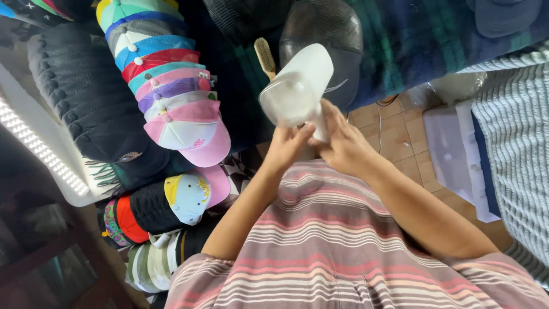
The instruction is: Using a handheld steamer to remove wrinkles and shape a baseball cap on a hat block.
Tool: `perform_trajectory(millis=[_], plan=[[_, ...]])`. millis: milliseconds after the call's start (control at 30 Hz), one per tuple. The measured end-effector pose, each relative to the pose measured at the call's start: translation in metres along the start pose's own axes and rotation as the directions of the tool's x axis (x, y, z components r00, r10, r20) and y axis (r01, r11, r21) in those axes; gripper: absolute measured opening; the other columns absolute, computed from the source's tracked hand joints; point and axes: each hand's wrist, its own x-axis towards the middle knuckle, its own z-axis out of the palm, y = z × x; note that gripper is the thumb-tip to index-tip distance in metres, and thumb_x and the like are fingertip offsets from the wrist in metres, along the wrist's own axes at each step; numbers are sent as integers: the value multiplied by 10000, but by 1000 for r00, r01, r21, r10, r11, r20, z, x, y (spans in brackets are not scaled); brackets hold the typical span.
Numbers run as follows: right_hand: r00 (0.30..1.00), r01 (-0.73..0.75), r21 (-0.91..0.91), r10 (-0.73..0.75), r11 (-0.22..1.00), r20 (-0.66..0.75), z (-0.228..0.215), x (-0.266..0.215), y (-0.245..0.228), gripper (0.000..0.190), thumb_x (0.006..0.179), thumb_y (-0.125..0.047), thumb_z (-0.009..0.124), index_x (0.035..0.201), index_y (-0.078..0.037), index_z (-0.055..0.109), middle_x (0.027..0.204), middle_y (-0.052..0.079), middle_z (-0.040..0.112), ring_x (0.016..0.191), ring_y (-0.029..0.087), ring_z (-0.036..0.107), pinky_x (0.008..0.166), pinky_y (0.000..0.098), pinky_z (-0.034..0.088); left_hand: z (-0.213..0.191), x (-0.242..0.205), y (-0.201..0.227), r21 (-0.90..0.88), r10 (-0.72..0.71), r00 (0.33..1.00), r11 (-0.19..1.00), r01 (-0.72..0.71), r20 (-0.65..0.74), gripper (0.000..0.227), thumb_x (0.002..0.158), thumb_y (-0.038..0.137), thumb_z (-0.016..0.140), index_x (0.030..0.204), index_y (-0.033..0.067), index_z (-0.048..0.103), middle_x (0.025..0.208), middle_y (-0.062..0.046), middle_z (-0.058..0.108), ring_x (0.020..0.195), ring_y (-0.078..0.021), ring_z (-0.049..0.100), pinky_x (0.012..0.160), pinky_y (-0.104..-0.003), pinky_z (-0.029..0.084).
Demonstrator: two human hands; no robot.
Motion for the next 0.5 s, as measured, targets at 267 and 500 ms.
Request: perform_trajectory(millis=[267,500], plan=[[941,338,24,-338,941,2,-49,75,6,348,932,-108,707,1267,-17,680,1188,175,689,1022,328,694,744,411,619,-36,13,34,66,-18,939,997,43,-342,368,906,313,750,1142,36,696,949,-106,748,763,-201,760,725,-351,604],[813,580,-315,-560,751,162,-92,197,74,303,1075,-62,606,1363,-32,691,1440,132,637,1371,411,477,1151,543,386,-16,8,43,93,-119,940,983,156,-321,275,818,316,812,944,79,747,861,-56,772,874,-160,751,838,-334,593]])
